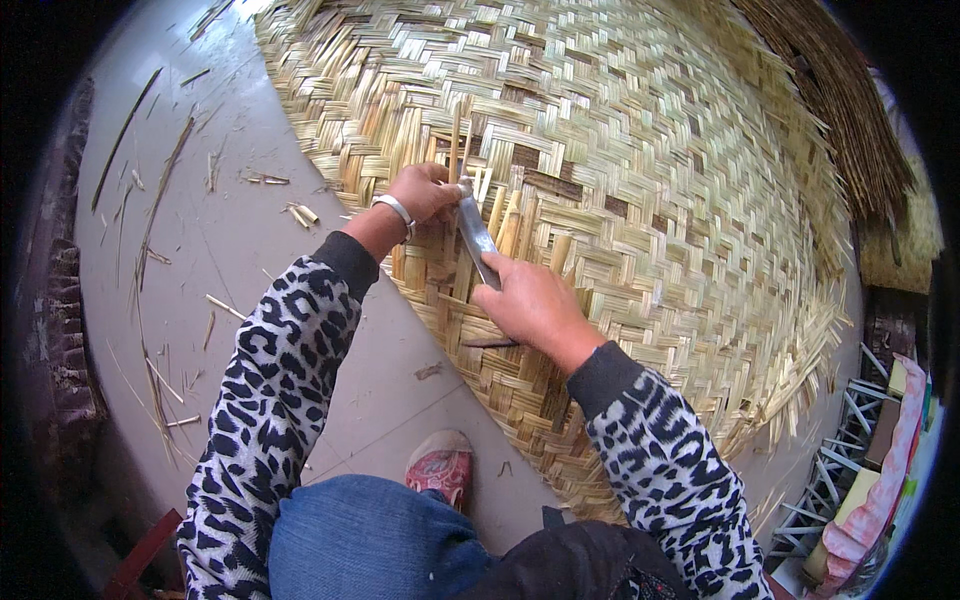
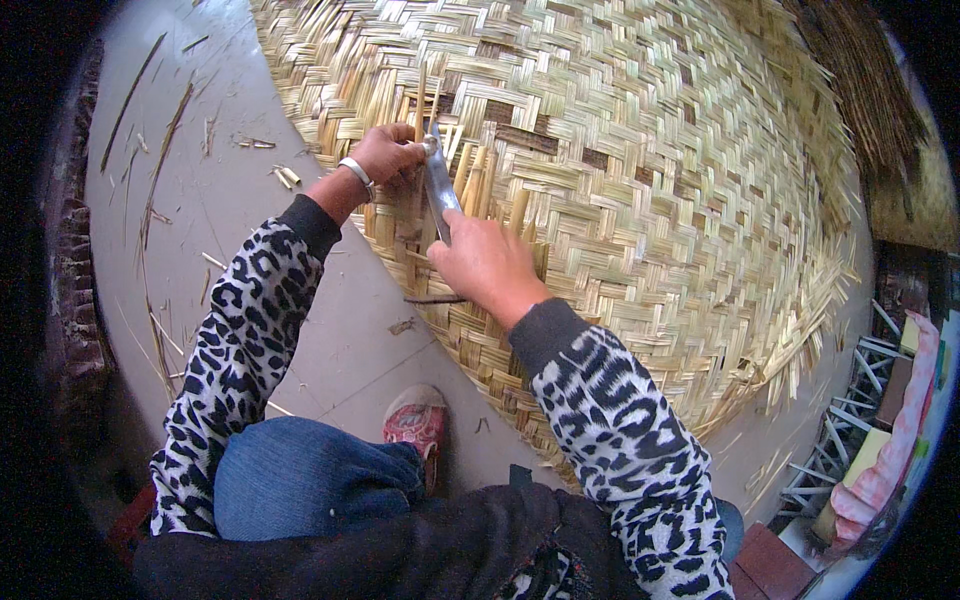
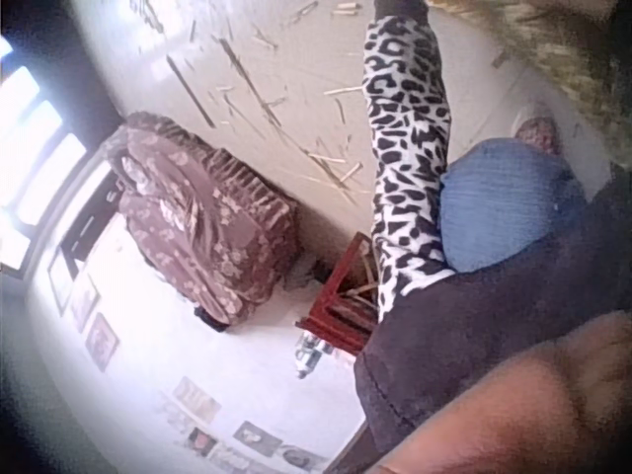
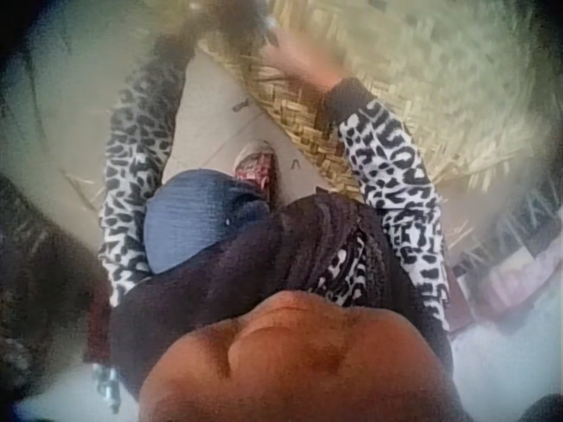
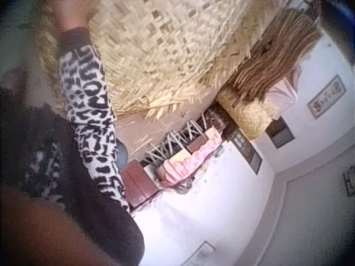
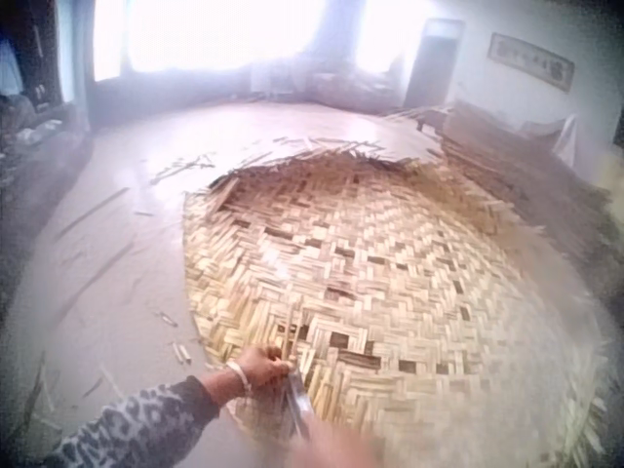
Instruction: The person weaves a large mat using thin bamboo strips, inserting new strips into the existing weave and tapping them into place with a curved metal tool. The person occasionally picks up additional strips from the floor and continues the weaving process.
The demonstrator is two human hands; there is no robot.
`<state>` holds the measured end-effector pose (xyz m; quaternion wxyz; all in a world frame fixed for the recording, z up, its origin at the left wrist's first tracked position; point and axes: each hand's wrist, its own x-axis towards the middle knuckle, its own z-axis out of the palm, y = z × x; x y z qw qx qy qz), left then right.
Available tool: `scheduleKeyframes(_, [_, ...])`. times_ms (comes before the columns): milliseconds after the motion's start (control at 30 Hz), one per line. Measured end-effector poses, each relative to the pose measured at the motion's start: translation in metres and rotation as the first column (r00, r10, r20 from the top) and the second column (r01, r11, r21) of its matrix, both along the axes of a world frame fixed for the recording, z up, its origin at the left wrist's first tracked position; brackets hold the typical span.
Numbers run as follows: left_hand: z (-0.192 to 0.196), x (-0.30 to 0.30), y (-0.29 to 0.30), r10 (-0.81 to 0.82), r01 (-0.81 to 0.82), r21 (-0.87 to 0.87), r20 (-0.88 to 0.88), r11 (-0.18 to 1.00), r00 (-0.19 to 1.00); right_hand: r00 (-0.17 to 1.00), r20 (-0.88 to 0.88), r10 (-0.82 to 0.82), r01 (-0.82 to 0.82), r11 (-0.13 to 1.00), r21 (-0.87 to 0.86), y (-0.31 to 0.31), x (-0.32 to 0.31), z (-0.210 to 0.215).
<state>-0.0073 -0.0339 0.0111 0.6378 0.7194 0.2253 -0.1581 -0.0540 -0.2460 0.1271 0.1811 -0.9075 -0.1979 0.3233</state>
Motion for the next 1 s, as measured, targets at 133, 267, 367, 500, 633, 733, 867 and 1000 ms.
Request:
scheduleKeyframes(133, [0.002, 0.0, 0.002, 0.035, -0.042, -0.162, -0.046, 0.986, 0.998, 0.997, 0.017, -0.076, 0.075, 0.997, 0.018, 0.005, 0.006, -0.012])
scheduleKeyframes(267, [0.012, -0.007, 0.002, 0.151, -0.164, -0.223, -0.076, 0.961, 0.986, 0.993, 0.056, -0.105, 0.105, 0.994, 0.01, 0.018, 0.011, -0.024])
scheduleKeyframes(367, [0.027, -0.009, 0.006, 0.152, -0.176, -0.226, -0.119, 0.958, 0.981, 0.994, 0.072, -0.079, 0.081, 0.996, -0.031, 0.021, 0.012, -0.027])
scheduleKeyframes(500, [0.048, -0.013, 0.007, 0.129, -0.181, -0.214, -0.237, 0.96, 0.963, 0.997, 0.066, -0.042, 0.048, 0.995, -0.086, 0.021, 0.013, -0.025])
scheduleKeyframes(633, [0.055, -0.019, 0.005, 0.071, -0.208, -0.352, -0.365, 0.912, 0.928, 0.998, 0.064, -0.017, 0.024, 0.995, -0.1, 0.021, 0.013, -0.024])
scheduleKeyframes(733, [0.049, -0.02, 0.005, 0.023, -0.23, -0.446, -0.422, 0.865, 0.906, 0.997, 0.073, -0.015, 0.022, 0.994, -0.103, 0.02, 0.013, -0.025])
scheduleKeyframes(867, [0.034, -0.012, 0.003, 0.087, -0.25, -0.289, -0.477, 0.924, 0.875, 0.997, 0.077, -0.016, 0.023, 0.996, -0.091, 0.019, 0.012, -0.027])
scheduleKeyframes(1000, [0.018, 0.004, -0.002, 0.096, -0.111, -0.036, -0.283, 0.993, 0.954, 0.996, 0.088, -0.014, 0.021, 0.997, -0.076, 0.017, 0.012, -0.029])
